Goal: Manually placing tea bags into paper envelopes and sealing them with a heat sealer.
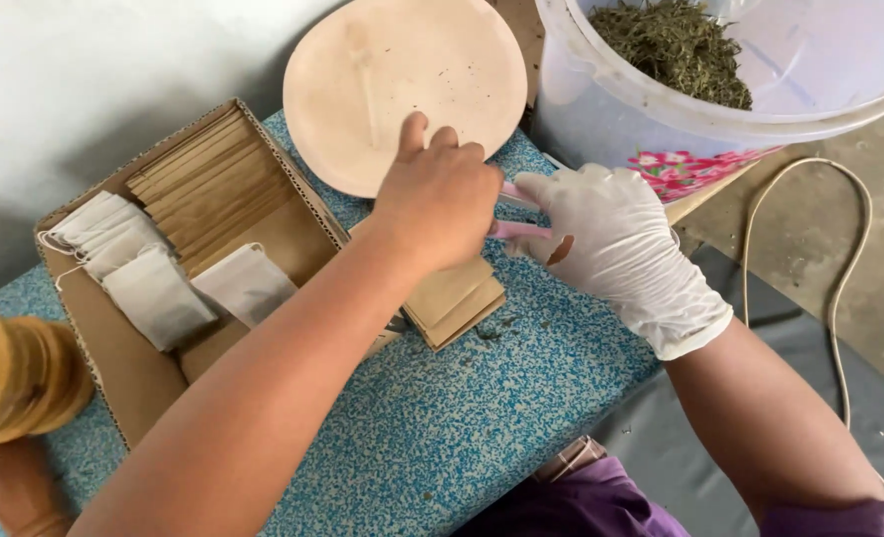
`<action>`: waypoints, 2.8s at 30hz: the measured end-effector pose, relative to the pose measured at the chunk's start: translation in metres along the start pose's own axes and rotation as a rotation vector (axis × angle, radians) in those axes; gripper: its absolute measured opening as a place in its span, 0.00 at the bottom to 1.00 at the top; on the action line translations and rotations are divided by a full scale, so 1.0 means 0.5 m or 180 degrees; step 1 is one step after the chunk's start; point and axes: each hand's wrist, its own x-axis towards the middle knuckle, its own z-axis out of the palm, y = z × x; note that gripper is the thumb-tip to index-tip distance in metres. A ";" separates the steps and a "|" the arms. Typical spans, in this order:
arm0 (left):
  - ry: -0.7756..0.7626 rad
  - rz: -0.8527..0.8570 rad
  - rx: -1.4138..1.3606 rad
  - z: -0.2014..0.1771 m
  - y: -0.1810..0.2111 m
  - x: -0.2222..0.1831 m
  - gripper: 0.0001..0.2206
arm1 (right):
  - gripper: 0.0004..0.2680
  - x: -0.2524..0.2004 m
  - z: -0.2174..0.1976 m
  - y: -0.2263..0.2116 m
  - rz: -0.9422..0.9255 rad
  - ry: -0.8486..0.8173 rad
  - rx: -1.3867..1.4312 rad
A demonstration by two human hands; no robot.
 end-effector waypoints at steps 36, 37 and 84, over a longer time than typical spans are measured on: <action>-0.0368 -0.0180 -0.0135 0.013 -0.061 -0.021 0.11 | 0.20 0.031 0.018 -0.076 0.0017 -0.0178 0.1575; -0.0366 -0.0175 -0.0137 0.005 -0.060 -0.023 0.11 | 0.20 0.034 0.020 -0.072 0.0021 -0.0178 0.1573; 0.2021 -0.0142 -0.1182 -0.143 -0.187 -0.185 0.07 | 0.13 0.112 -0.071 -0.151 -0.1277 0.1025 0.3911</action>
